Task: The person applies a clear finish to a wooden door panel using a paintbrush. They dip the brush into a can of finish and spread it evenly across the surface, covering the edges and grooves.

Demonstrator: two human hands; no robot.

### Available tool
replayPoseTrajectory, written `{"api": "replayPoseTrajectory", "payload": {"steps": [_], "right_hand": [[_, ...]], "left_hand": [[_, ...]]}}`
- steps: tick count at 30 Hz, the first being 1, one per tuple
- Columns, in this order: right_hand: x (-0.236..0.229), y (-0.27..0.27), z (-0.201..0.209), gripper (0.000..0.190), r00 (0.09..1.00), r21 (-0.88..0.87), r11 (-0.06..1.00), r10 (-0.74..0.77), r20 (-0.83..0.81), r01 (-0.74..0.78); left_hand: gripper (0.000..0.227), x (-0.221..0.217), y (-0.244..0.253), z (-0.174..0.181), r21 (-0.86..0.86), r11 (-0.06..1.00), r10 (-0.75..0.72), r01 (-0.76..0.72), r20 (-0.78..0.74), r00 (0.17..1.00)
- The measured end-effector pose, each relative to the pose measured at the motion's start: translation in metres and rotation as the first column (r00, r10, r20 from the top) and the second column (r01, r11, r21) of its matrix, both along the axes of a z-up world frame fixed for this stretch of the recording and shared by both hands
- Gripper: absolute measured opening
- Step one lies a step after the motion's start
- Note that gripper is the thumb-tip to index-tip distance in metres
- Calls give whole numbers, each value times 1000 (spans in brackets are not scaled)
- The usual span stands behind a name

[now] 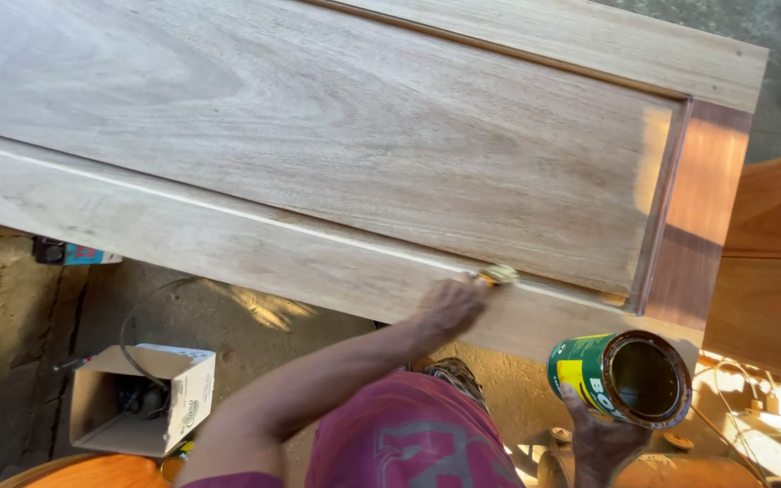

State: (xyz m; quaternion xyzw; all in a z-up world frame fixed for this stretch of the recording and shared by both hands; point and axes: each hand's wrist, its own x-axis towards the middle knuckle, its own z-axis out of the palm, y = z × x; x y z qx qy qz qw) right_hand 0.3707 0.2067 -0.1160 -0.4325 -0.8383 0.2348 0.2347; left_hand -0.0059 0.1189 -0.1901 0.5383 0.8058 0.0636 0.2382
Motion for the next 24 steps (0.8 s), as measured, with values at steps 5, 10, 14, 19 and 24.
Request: {"api": "replayPoseTrajectory", "payload": {"steps": [5, 10, 14, 19, 24], "right_hand": [[-110, 45, -9, 72, 1000, -53, 999, 4, -28, -5], [-126, 33, 2, 76, 994, -75, 995, 57, -95, -64], [-128, 15, 1, 76, 994, -36, 997, 70, -81, -73], [-150, -26, 4, 70, 996, -36, 999, 27, -81, -30], [-195, -95, -1, 68, 998, 7, 1000, 13, -61, -12]], "left_hand": [[42, -73, -147, 22, -182, 969, 147, -167, -119, 982], [46, -165, -309, 5, -335, 810, 147, -482, -679, 719], [40, -189, -327, 4, -246, 733, 241, -634, -778, 580], [42, -138, -238, 34, -138, 922, 182, -361, -668, 721], [28, -126, -229, 14, -57, 991, 86, -117, -394, 915]]}}
